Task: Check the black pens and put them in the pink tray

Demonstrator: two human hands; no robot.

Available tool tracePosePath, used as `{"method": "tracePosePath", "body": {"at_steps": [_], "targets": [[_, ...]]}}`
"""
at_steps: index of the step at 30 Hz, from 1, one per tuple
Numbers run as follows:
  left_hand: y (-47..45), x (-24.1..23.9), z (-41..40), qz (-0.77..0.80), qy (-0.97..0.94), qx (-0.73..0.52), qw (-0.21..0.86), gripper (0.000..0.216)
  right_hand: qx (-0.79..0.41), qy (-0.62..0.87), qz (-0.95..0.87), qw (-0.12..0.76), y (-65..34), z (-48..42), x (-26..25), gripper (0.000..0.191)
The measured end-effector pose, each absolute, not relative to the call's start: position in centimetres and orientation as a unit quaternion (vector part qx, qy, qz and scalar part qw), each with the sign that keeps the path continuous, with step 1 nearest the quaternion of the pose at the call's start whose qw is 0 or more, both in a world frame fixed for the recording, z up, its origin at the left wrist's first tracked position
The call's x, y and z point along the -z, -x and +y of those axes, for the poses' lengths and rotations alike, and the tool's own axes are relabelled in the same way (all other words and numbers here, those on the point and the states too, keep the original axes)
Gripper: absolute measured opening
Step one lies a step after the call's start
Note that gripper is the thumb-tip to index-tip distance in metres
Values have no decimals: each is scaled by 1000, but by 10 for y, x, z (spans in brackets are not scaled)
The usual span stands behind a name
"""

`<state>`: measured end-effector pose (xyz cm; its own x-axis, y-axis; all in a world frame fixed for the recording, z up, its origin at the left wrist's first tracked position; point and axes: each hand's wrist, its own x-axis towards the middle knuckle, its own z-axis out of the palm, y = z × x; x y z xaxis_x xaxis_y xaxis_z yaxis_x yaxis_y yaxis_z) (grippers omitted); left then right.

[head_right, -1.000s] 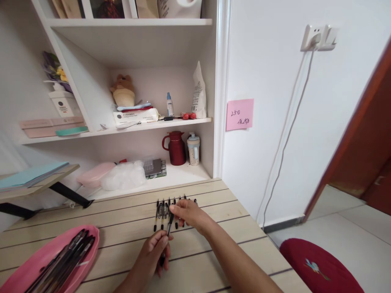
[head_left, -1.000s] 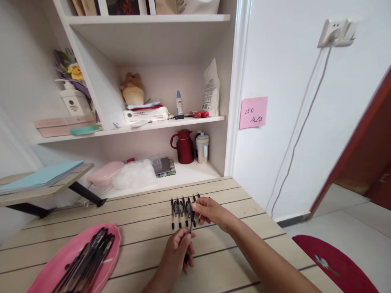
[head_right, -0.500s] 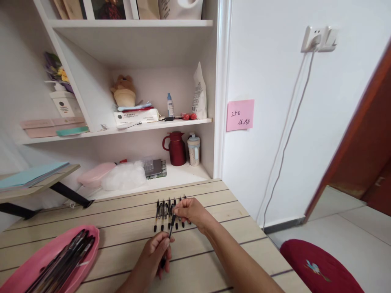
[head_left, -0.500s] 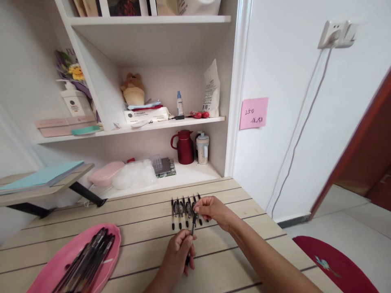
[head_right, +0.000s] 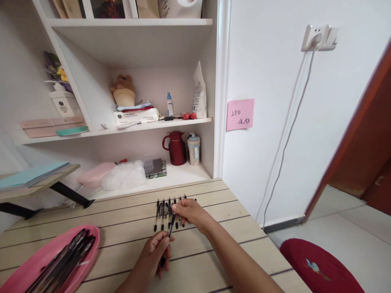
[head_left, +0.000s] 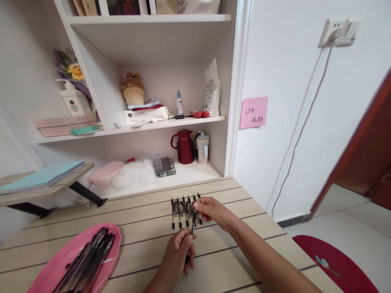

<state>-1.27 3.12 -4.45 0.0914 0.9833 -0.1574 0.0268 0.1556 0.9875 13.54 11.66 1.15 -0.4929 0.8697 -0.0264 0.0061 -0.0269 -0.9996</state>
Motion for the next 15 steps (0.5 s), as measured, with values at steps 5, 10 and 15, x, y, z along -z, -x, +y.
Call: {"method": "tracePosePath", "body": {"at_steps": [5, 10, 15], "targets": [[12, 45, 31, 522, -486, -431, 553, 39, -608, 383, -591, 366, -135, 118, -8, 27], [13, 45, 31, 525, -489, -423, 553, 38, -623, 357, -596, 360, -134, 117, -8, 27], [14, 45, 31, 529, -484, -423, 554, 38, -606, 374, -589, 382, -131, 119, -5, 25]]}}
